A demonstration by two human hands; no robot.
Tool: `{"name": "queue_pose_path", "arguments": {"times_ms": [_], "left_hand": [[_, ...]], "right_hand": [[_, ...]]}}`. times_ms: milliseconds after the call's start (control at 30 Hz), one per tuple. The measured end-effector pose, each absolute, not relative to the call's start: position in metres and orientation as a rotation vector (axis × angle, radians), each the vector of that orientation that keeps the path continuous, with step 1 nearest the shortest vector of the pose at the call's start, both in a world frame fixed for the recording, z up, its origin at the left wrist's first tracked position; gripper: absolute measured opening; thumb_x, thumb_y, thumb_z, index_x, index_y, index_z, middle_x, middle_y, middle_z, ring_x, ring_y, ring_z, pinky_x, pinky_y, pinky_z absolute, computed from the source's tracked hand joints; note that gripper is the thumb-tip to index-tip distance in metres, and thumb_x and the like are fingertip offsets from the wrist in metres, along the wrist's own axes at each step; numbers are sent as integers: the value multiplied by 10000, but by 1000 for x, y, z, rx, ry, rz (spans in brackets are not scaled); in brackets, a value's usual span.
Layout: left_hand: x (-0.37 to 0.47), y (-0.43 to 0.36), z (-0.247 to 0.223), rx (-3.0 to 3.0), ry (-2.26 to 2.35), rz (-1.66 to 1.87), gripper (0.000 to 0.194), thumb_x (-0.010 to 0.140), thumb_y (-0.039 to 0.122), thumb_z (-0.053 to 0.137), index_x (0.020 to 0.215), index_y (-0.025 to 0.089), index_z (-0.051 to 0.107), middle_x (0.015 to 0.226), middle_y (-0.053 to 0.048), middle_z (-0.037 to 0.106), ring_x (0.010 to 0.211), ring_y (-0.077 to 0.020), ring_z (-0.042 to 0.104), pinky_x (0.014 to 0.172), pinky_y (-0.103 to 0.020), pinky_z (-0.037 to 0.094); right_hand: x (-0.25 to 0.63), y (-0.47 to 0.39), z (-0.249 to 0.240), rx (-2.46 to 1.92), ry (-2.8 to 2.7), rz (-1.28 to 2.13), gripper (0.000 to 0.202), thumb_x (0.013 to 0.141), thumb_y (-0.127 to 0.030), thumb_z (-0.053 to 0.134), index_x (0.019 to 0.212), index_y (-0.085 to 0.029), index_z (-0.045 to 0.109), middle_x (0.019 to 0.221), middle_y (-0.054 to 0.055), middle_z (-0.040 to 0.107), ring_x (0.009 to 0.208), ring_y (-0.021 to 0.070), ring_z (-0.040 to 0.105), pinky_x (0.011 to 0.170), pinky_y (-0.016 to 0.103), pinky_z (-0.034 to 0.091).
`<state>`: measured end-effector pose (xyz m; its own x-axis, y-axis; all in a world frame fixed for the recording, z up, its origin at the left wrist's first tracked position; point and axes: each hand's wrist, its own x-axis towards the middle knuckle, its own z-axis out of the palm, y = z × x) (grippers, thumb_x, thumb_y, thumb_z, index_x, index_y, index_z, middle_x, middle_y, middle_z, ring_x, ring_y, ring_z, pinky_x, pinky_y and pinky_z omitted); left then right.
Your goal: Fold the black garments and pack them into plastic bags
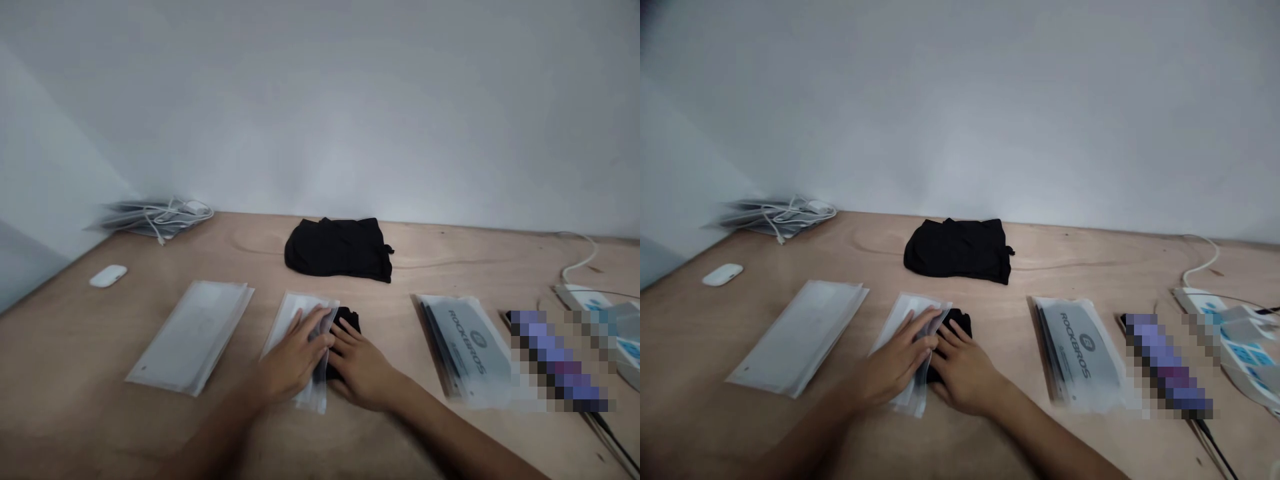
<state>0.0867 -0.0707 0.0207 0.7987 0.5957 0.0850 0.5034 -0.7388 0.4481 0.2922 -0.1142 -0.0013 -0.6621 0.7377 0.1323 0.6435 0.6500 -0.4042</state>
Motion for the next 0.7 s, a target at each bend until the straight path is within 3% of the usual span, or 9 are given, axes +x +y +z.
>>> {"name": "queue_pose_path", "arguments": {"times_ms": [133, 300, 367, 567, 700], "left_hand": [[83, -71, 22, 2578, 880, 306, 298, 1037, 151, 339, 1178, 229, 589, 1648, -75, 301, 1551, -249, 167, 1244, -583, 172], [79, -70, 21, 2605, 928, 316, 295, 1083, 259, 340, 1219, 233, 601, 1681, -77, 218, 1549, -261, 173, 1245, -561, 194], [81, -71, 19, 2619, 927, 308, 290, 1083, 269, 356, 1186, 219, 622, 1687, -90, 195, 1548, -282, 171, 1240, -555, 213], [84, -69, 10, 2609, 866, 321, 315, 1087, 263, 342, 1186, 201, 634, 1689, -80, 193, 1545, -278, 180, 1247, -520, 226], [74, -66, 7, 2598, 881, 327, 325, 1098, 301, 330, 1249, 212, 604, 1696, -66, 170, 1549, -247, 171, 1252, -484, 237]], "right_hand": [[271, -105, -14, -1134, -2451, 437, 542, 885, -293, 629, 1389, -104, 569, 1451, 205, 559, 1502, 321, 294, 1237, 543, 201], [297, -109, -2, -1107, -2538, 491, 733, 839, -273, 657, 1517, -148, 411, 1600, 175, 379, 1539, 334, 173, 1212, 646, 143], [307, -111, 2, -1110, -2584, 532, 742, 826, -260, 669, 1516, -157, 418, 1602, 170, 377, 1538, 358, 159, 1198, 668, 154], [290, -107, -4, -926, -2534, 652, 488, 856, -251, 683, 1326, -134, 624, 1410, 175, 595, 1407, 299, 444, 1171, 466, 364], [300, -105, -2, -819, -2443, 705, 579, 925, -317, 654, 1467, -186, 499, 1496, 148, 531, 1482, 276, 348, 1195, 499, 331]]}}
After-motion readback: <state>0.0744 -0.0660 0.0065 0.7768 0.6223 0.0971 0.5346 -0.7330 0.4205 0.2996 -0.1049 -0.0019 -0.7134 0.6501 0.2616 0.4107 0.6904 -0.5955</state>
